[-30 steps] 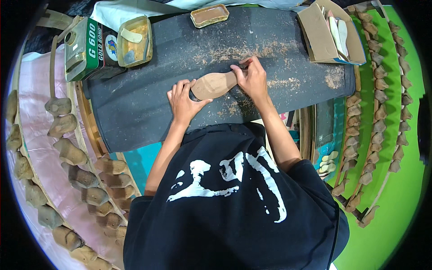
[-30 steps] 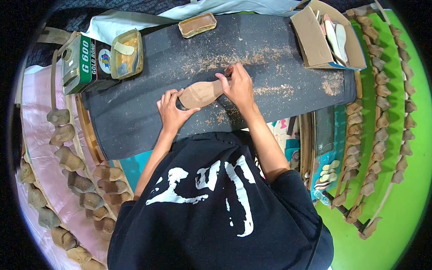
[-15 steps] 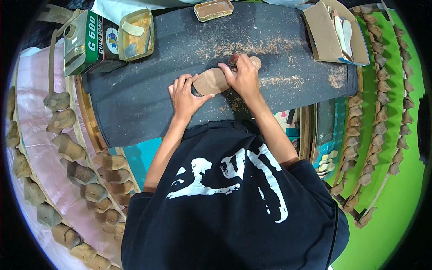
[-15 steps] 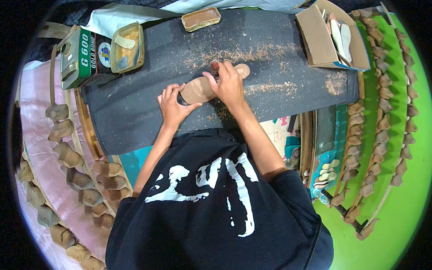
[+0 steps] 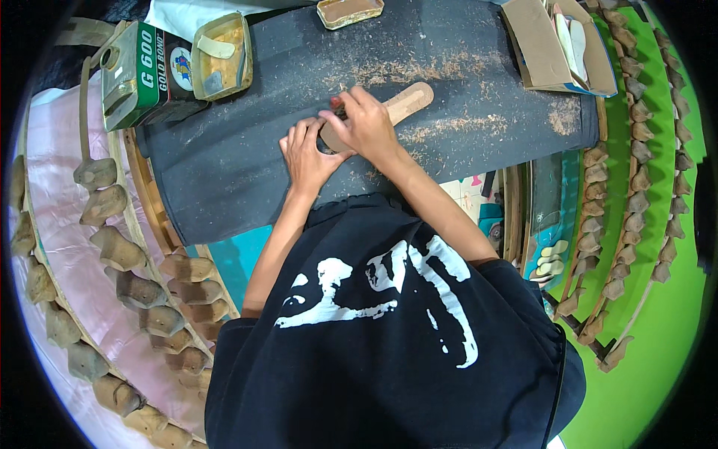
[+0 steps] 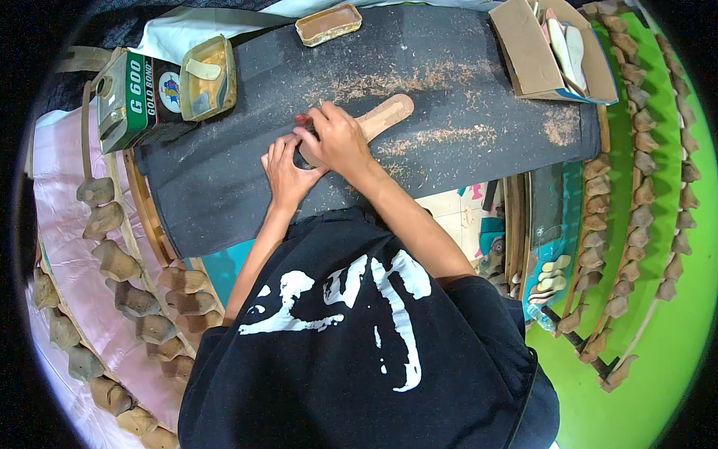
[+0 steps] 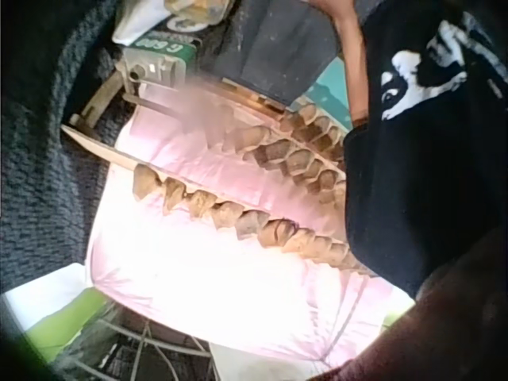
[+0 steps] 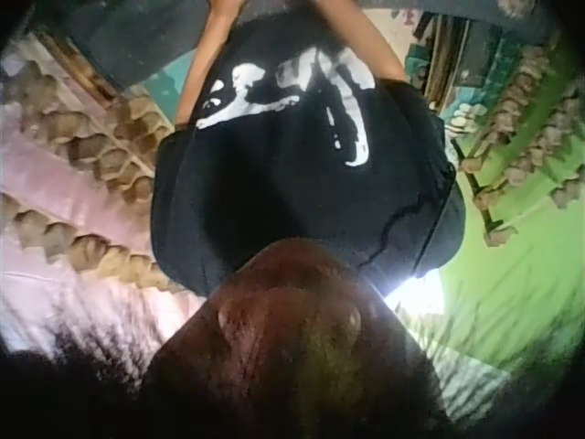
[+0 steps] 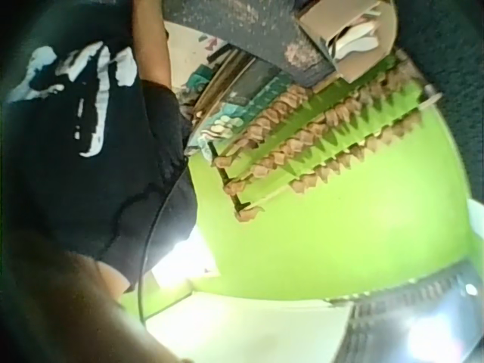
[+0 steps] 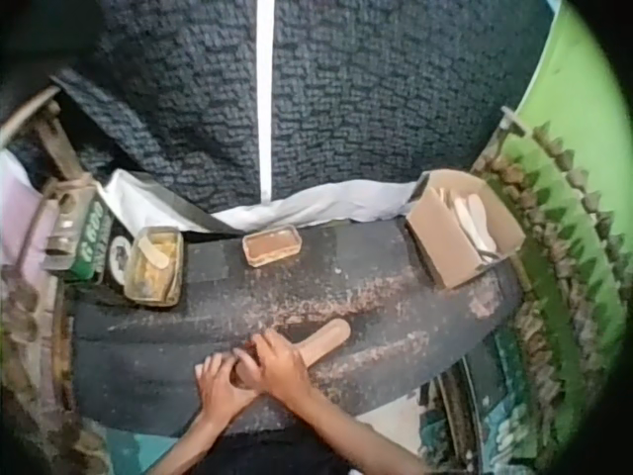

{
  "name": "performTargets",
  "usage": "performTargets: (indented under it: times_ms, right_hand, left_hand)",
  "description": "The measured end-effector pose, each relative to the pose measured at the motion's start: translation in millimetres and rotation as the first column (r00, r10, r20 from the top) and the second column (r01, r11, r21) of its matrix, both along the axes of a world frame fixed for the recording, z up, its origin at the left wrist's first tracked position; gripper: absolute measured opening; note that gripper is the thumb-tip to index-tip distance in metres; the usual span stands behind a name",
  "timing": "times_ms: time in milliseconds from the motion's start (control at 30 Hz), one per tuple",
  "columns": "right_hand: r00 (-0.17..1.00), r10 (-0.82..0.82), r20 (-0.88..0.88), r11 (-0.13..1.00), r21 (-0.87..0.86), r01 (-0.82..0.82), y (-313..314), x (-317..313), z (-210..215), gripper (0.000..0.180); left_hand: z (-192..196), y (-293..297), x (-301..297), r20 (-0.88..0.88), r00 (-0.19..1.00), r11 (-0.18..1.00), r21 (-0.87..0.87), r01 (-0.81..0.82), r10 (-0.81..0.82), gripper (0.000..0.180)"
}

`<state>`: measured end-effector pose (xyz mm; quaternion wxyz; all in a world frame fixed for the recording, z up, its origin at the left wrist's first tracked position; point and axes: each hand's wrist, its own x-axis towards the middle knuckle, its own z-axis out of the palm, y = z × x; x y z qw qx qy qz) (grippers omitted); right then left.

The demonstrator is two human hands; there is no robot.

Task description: The person applies glue to shoe soles with a brush, places them into a basket, and selects insole pieces from a cardboard box.

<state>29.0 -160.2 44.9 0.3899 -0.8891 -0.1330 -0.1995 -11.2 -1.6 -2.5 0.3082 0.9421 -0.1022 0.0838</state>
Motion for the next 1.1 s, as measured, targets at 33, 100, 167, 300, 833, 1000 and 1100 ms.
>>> performTargets:
  times_ms: [33,100,167,300,833,1000,1100]
  right_hand:
    - [0.999,0.033,-0.001,0.999,-0.015,-0.033,2.6,-1.2,1.1,0.030]
    - [0.996,0.084,0.000,0.996,-0.039,-0.084,3.9,-2.6,-0.2,0.029]
    - [0.995,0.102,-0.005,0.995,-0.003,-0.102,1.7,-2.1,-0.6,0.030]
    - [0.991,0.022,-0.133,0.978,0.206,0.006,-10.6,-2.9,-1.7,0.029]
    - [0.893,-0.373,-0.252,0.920,0.027,0.391,-148.9,-1.3,5.6,0.022]
    - [0.890,-0.361,-0.277,0.926,0.004,0.377,-139.5,-15.3,7.0,0.018]
    - [0.942,-0.316,-0.112,0.945,0.050,0.323,-123.7,-29.0,-1.5,0.018]
  left_hand:
    - [0.4,-0.5,0.1,-0.026,1.000,1.000,0.000,-0.013,0.013,0.086]
    - [-0.8,-1.0,-0.3,0.009,1.000,0.999,-0.029,-0.019,0.019,0.086]
    - [-0.9,-1.5,0.1,0.046,0.999,0.998,-0.059,-0.025,0.028,0.086]
    - [2.0,-0.8,-1.2,-0.022,1.000,1.000,-0.011,-0.010,0.010,0.088]
    - [1.3,1.2,-0.7,-0.063,0.998,1.000,0.019,-0.009,0.010,0.093]
    - [0.7,0.9,-2.1,-0.069,0.998,0.999,0.038,-0.003,0.006,0.093]
    - [-1.4,1.0,-2.0,-0.003,1.000,0.999,0.035,-0.002,0.002,0.092]
